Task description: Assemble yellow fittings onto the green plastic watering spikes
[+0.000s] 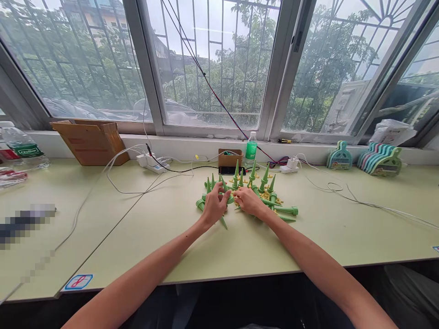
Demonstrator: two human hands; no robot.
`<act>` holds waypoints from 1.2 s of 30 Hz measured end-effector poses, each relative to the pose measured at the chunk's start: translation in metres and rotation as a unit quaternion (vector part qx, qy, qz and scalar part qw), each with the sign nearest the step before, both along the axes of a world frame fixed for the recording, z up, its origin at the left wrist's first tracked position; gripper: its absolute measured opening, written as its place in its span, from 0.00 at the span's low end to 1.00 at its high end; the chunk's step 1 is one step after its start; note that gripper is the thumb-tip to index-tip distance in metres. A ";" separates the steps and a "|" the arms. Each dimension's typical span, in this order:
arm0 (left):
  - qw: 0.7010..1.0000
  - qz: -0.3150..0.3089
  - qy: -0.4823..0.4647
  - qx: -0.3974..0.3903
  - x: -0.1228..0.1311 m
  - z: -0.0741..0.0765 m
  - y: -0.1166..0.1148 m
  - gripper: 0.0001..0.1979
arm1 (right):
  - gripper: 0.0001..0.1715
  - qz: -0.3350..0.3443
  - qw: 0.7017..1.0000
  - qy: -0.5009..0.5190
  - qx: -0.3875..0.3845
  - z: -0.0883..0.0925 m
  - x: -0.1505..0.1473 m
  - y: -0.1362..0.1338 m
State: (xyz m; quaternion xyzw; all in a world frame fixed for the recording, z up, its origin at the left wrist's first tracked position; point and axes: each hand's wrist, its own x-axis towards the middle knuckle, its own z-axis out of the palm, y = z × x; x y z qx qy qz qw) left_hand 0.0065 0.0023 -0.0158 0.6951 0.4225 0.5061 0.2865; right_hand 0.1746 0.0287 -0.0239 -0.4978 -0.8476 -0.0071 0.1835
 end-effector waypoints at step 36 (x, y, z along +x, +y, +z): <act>0.999 -0.027 -0.026 0.017 0.005 0.001 -0.006 0.19 | 0.08 0.016 0.997 0.052 -0.046 0.000 0.000 0.000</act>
